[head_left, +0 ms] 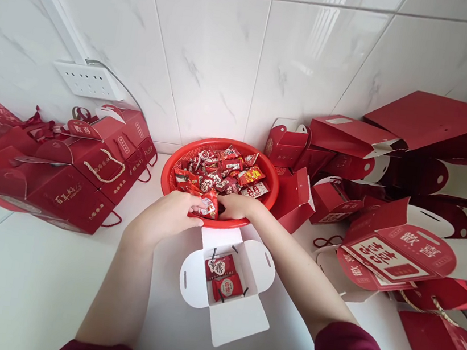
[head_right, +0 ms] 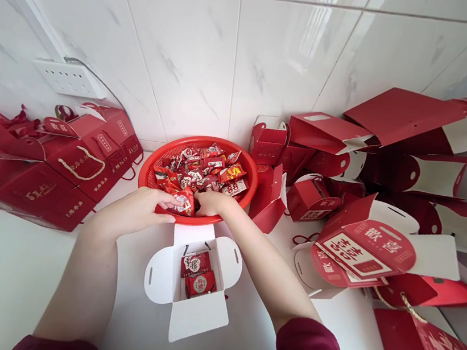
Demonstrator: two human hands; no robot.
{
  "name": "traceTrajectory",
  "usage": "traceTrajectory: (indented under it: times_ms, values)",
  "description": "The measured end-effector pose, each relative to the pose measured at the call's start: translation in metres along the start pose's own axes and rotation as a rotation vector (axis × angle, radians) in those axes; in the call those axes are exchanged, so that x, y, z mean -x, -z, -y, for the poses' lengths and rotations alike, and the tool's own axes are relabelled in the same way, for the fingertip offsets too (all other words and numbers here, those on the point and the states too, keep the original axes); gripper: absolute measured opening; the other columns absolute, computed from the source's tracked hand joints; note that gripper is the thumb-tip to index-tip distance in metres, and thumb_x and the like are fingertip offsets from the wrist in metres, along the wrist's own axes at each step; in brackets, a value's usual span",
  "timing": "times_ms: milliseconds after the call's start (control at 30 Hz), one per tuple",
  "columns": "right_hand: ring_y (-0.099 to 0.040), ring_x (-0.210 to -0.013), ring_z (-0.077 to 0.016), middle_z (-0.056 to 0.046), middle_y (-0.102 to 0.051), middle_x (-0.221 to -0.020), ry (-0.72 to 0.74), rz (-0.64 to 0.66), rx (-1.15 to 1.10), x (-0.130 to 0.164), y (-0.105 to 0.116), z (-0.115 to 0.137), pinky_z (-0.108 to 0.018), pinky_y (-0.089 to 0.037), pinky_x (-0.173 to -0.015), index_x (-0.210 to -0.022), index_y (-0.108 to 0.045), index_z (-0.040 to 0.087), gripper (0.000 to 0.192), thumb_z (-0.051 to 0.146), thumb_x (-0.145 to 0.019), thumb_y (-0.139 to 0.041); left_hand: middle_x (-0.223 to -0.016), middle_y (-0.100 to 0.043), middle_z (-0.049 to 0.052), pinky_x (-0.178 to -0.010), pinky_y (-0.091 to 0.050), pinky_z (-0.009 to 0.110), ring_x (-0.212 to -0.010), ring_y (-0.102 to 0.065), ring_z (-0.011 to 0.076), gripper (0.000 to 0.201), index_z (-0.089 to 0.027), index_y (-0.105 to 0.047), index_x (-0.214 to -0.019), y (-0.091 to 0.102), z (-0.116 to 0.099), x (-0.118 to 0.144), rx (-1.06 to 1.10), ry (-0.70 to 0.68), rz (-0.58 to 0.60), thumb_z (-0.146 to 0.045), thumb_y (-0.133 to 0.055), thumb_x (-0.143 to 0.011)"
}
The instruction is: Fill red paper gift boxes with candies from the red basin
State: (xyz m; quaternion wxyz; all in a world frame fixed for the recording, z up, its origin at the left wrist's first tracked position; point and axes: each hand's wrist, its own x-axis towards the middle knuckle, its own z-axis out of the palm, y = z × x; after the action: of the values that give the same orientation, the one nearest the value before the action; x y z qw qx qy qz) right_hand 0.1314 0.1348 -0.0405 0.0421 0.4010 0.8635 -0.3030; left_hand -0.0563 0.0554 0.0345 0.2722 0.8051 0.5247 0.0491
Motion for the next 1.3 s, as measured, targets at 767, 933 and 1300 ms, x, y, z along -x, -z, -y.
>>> traceTrajectory:
  times_ms: [767, 933, 1300]
  values:
    - [-0.064, -0.091, -0.0202, -0.008, -0.074, -0.102, 0.059, -0.098, -0.291, 0.014, 0.005, -0.011, -0.026, -0.045, -0.081, -0.100, -0.073, 0.014, 0.023, 0.025, -0.081, -0.067, -0.118, -0.071, 0.001, -0.096, -0.051, 0.032, -0.110, -0.065, 0.0233, 0.036, -0.028, -0.069, -0.117, -0.004, 0.009, -0.003, 0.045, 0.038, 0.002, -0.035, -0.061, -0.082]
    - [-0.062, -0.086, -0.0182, -0.007, -0.071, -0.092, 0.005, -0.336, -0.439, 0.011, -0.001, -0.023, -0.028, -0.045, -0.080, -0.094, -0.069, 0.012, 0.018, 0.021, -0.085, -0.057, -0.118, -0.071, 0.004, -0.096, -0.051, 0.033, -0.111, -0.065, 0.0245, 0.038, -0.025, -0.069, -0.116, -0.006, 0.011, -0.005, 0.047, 0.067, 0.002, -0.036, -0.062, -0.080]
    - [-0.065, -0.070, -0.0136, -0.001, -0.064, -0.083, 0.080, -0.674, -0.986, 0.041, -0.002, -0.007, -0.022, -0.051, -0.056, -0.095, -0.053, 0.019, 0.029, 0.047, -0.087, -0.057, -0.101, -0.075, 0.003, -0.087, -0.053, 0.030, -0.096, -0.069, 0.0227, 0.036, -0.023, -0.073, -0.100, -0.003, 0.010, -0.014, 0.083, -0.001, 0.010, -0.049, -0.067, -0.077]
